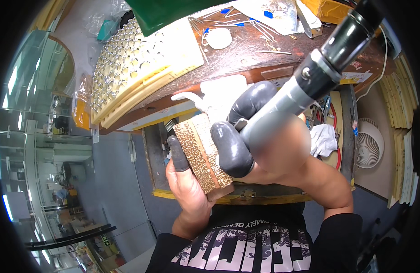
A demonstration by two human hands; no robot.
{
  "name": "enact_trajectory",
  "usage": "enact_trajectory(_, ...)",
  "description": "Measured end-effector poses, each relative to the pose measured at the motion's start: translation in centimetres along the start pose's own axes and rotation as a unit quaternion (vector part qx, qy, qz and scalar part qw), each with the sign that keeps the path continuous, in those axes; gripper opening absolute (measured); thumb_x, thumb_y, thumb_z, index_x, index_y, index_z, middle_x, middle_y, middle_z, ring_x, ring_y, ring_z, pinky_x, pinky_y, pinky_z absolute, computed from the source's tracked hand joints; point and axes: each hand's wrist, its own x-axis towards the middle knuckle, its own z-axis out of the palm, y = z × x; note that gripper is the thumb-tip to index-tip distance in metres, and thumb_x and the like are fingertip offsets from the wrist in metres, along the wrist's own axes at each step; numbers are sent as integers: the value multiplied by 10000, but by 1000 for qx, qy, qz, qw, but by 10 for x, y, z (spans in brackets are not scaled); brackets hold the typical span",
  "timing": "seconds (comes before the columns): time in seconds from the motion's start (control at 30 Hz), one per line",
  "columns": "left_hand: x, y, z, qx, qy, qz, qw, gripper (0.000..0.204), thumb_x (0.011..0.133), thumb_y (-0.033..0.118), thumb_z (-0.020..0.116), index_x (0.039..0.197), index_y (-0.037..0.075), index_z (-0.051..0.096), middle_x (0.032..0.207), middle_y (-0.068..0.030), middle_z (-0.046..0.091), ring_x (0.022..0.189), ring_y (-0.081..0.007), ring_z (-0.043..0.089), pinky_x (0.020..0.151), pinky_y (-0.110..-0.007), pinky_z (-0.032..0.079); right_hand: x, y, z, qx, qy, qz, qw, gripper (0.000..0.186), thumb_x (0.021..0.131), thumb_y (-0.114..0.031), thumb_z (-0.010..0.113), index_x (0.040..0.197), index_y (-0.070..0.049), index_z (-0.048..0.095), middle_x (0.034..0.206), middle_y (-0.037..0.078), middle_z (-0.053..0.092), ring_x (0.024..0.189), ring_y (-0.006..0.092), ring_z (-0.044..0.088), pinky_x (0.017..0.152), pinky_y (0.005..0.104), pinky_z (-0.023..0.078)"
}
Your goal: Polishing a piece of jewelry using a motorized rotary tool at a workbench.
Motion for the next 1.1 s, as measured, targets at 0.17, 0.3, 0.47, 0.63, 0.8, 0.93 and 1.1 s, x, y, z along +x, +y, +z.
enact_trajectory(0.17, 2, -1, 11, -7, -3, 54, 999, 505, 1052, 391, 384, 1227, -48, 562, 1038, -138, 690, 870, -193, 701, 742, -298, 582, 0, 4, -2, 1, 7, -22, 1000, 138, 742, -27, 740, 759, 6, 607, 715, 72, 581, 575, 150, 565, 487, 278, 417)
enact_trajectory(0.3, 0, 2, 13, -8, -4, 49, 999, 504, 1054, 390, 377, 1220, -47, 565, 1036, -137, 690, 882, -191, 699, 759, -300, 578, -2, 5, 0, 2, 2, -20, 1000, 127, 742, -27, 745, 746, -7, 619, 732, 73, 581, 574, 149, 560, 482, 279, 413)
enact_trajectory(0.47, 2, 1, 12, -7, 5, 44, 999, 515, 1056, 401, 367, 1207, -46, 573, 1026, -137, 691, 880, -188, 697, 765, -298, 574, 1, 2, 0, 5, 9, -9, 1000, 109, 745, -32, 748, 747, -24, 639, 742, 75, 584, 576, 148, 563, 483, 275, 419)
enact_trajectory(0.63, 3, -1, 9, -15, -3, 44, 999, 519, 1057, 405, 360, 1199, -45, 578, 1017, -138, 694, 870, -186, 696, 760, -297, 574, 0, 4, 0, 5, 1, -21, 1000, 99, 747, -33, 745, 738, -33, 647, 754, 78, 582, 579, 148, 567, 480, 271, 415)
enact_trajectory(0.8, 2, -1, 11, -27, 7, 41, 999, 514, 1059, 398, 360, 1201, -45, 578, 1019, -140, 694, 876, -187, 696, 761, -301, 576, 0, 4, 0, -3, 0, -22, 1000, 96, 748, -30, 743, 735, -36, 648, 748, 76, 579, 575, 146, 558, 480, 275, 412)
enact_trajectory(0.93, 2, -2, 9, -24, 3, 35, 999, 513, 1058, 396, 362, 1206, -45, 577, 1024, -138, 695, 880, -187, 696, 761, -303, 576, 1, 6, 0, 0, -2, -36, 999, 115, 743, -36, 745, 739, -15, 633, 722, 75, 576, 568, 151, 553, 480, 281, 411)
enact_trajectory(1.1, 3, -4, 6, -18, -4, 49, 999, 511, 1060, 391, 360, 1207, -47, 577, 1031, -138, 694, 886, -185, 695, 776, -310, 575, 5, 2, 0, -3, 2, -29, 1000, 140, 740, -28, 739, 758, 10, 605, 698, 71, 572, 569, 152, 558, 481, 279, 408)
